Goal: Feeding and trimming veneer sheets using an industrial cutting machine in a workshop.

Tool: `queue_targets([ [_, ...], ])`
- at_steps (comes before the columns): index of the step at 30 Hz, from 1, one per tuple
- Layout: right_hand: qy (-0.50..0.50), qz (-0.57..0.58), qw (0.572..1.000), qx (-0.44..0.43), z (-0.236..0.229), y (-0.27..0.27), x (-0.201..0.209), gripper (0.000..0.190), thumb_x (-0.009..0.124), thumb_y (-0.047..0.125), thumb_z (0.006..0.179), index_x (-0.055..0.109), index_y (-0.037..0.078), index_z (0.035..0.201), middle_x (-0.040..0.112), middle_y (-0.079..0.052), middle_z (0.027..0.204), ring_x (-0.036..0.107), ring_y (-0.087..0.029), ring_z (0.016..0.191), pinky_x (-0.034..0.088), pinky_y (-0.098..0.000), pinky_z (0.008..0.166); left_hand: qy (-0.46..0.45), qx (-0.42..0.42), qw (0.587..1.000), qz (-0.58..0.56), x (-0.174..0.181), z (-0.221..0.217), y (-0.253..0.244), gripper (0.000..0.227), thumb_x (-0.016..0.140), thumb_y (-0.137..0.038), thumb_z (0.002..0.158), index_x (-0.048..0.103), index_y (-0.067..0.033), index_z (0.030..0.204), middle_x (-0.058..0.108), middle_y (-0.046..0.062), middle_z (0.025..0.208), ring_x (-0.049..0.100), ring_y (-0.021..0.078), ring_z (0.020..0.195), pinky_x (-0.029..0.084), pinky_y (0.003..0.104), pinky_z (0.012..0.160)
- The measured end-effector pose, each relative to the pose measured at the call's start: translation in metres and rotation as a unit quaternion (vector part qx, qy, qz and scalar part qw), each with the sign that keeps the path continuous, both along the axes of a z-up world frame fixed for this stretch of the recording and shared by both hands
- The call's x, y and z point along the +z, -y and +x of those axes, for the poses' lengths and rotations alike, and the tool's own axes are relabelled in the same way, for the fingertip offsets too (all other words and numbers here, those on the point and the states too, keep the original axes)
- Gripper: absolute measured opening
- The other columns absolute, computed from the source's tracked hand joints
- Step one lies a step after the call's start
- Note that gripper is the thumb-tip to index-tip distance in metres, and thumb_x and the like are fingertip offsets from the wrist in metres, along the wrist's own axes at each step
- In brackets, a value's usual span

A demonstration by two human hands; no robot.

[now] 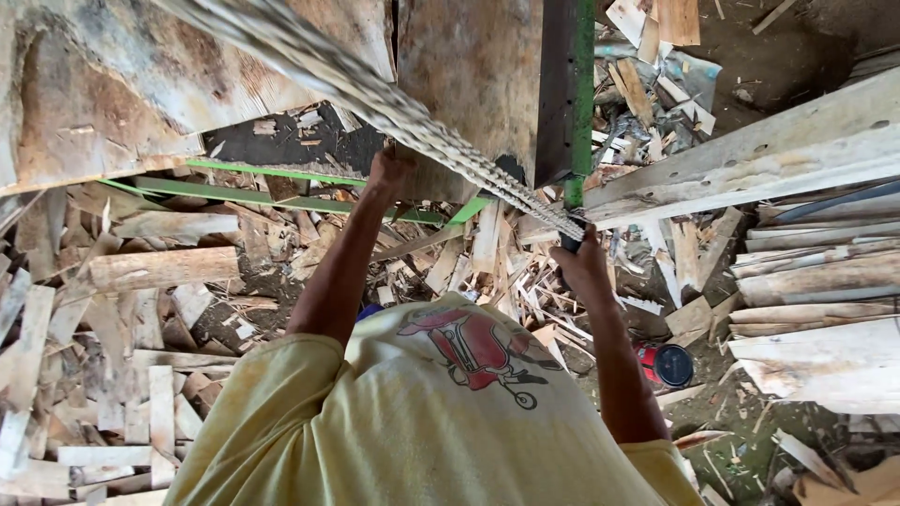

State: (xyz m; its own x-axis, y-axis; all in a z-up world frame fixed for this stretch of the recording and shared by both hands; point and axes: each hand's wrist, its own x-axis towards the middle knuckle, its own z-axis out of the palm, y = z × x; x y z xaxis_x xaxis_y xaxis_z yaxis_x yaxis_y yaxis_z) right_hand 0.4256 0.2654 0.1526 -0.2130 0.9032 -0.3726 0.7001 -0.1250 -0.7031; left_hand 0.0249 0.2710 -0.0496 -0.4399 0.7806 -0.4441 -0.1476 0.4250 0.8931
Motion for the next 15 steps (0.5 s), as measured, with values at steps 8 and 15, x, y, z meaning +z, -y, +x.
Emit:
queue_targets([
  [8,0.015,-0.038,0.999,-0.010,-0.004,-0.002,0.070,0.071,0.072,0.020,0.085,0.036,0.008,0.144,0.063,-0.007,0.095,0.063,-0.017,0.062,0.058,-0.0321,0.047,0.050,0.043,0.996,0.055,-0.003,0.008,-0.015,0.041,0.069,0.001,0.086,0.066,-0.0044,0.127,0.075,0.010,0.117,0.068,0.0155,0.089,0.063,0.031,0.079],
  [15,-0.026,0.014,0.998,-0.047,0.044,-0.030,-0.017,0.060,0.080,0.023,0.086,0.053,0.001,0.135,0.067,-0.014,0.102,0.061,-0.017,0.072,0.054,-0.0311,0.056,-0.003,0.026,0.999,0.027,0.010,0.001,-0.012,0.037,0.071,-0.007,0.088,0.068,-0.0048,0.125,0.076,0.005,0.109,0.071,0.0129,0.086,0.063,0.030,0.075],
])
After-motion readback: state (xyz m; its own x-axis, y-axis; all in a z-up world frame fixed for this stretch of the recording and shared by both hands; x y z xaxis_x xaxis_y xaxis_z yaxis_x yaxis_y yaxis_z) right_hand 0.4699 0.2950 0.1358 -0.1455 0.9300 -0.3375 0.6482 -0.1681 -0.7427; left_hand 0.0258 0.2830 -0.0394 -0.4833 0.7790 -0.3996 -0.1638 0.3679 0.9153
